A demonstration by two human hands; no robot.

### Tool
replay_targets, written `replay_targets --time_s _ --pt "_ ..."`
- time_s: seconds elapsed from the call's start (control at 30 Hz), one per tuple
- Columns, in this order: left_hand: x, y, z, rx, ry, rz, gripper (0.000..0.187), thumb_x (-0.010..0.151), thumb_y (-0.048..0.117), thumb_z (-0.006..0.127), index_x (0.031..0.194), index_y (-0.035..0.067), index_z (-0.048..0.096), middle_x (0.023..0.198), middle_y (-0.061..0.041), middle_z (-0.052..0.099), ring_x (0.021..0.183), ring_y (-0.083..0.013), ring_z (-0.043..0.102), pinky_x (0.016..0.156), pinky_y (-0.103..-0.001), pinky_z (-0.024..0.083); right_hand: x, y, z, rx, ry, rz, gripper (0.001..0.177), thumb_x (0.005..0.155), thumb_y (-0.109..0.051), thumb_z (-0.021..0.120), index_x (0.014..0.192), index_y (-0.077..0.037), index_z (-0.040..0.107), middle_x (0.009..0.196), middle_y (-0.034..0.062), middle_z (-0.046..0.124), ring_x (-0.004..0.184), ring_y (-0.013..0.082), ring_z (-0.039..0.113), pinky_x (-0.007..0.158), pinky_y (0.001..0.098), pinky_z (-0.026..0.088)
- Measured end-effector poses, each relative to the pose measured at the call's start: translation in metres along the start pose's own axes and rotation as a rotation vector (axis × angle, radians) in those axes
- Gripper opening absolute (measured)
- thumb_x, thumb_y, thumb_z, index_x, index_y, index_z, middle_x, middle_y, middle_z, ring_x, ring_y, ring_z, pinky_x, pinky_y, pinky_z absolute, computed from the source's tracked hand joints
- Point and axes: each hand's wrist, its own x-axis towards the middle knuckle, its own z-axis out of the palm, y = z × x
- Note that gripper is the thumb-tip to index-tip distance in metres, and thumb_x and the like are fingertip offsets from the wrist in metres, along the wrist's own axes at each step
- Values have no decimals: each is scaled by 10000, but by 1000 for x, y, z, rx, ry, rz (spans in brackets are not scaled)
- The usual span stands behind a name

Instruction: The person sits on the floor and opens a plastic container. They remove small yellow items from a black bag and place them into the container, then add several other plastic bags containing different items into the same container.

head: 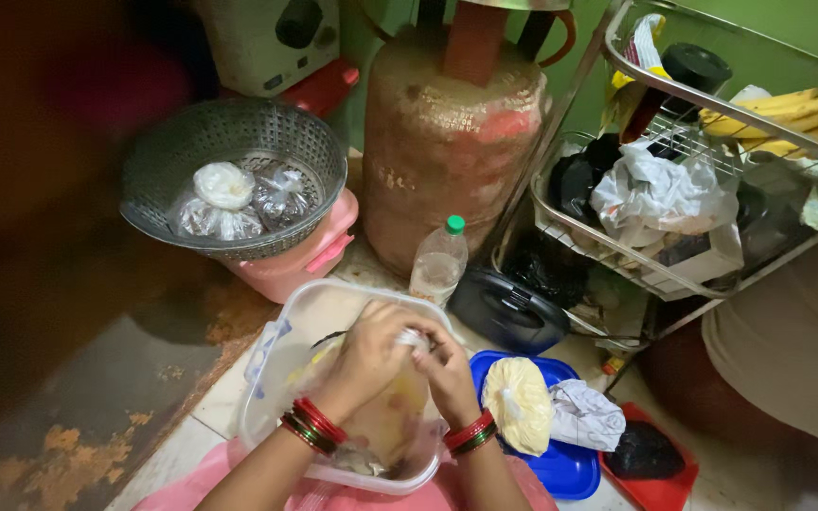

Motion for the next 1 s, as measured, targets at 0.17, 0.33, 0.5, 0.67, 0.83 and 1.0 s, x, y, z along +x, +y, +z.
replay_targets --time_s 0.17,0.33,0.5,0.67,0.83,1.0 --pt "7 34 12 209 -154 154 298 675 29 689 964 85 734 1078 -101 677 1101 -334 572 981 -460 441 -11 8 15 -673 -213 -349 770 853 -114 745 1495 21 342 1512 195 408 1398 314 389 1134 427 306" --pt "5 54 14 259 -102 217 388 706 120 746 1081 52 677 1131 -136 653 1156 -352 567 1077 -517 410 -21 10 12 -649 -172 -332 500 966 -123 674 1434 -31 521 1463 145 545 1378 272 518 1162 413 413" --pt "-13 29 -6 216 -18 21 920 668 385 837 1392 -77 508 1254 -271 603 1194 -442 523 1035 -536 381 -21 -7 -4 -387 -22 -246 284 1017 -84 589 1260 6 706 1253 110 723 1160 238 663 991 369 520" --pt "-52 -13 27 201 -255 -337 344 908 256 671 1198 72 656 1146 -170 686 1140 -344 615 1029 -430 464 -17 -23 7 314 -28 -40 350 1084 -64 633 1371 137 643 1164 164 675 901 173 582 783 327 478" --pt "-71 -68 54 -720 84 -501 391 951 126 508 1309 13 616 1126 -82 706 1055 -208 649 959 -355 502 -14 -36 13 346 -9 -68 633 976 -339 628 1451 50 477 1320 76 619 1046 130 592 952 301 474" --pt "-69 -80 74 -735 200 -833 537 999 138 563 1509 99 399 848 -112 599 787 -260 548 752 -424 476 -12 -29 21 288 -172 -131 783 988 -540 558 1506 40 463 1372 57 604 1076 120 572 970 280 458"
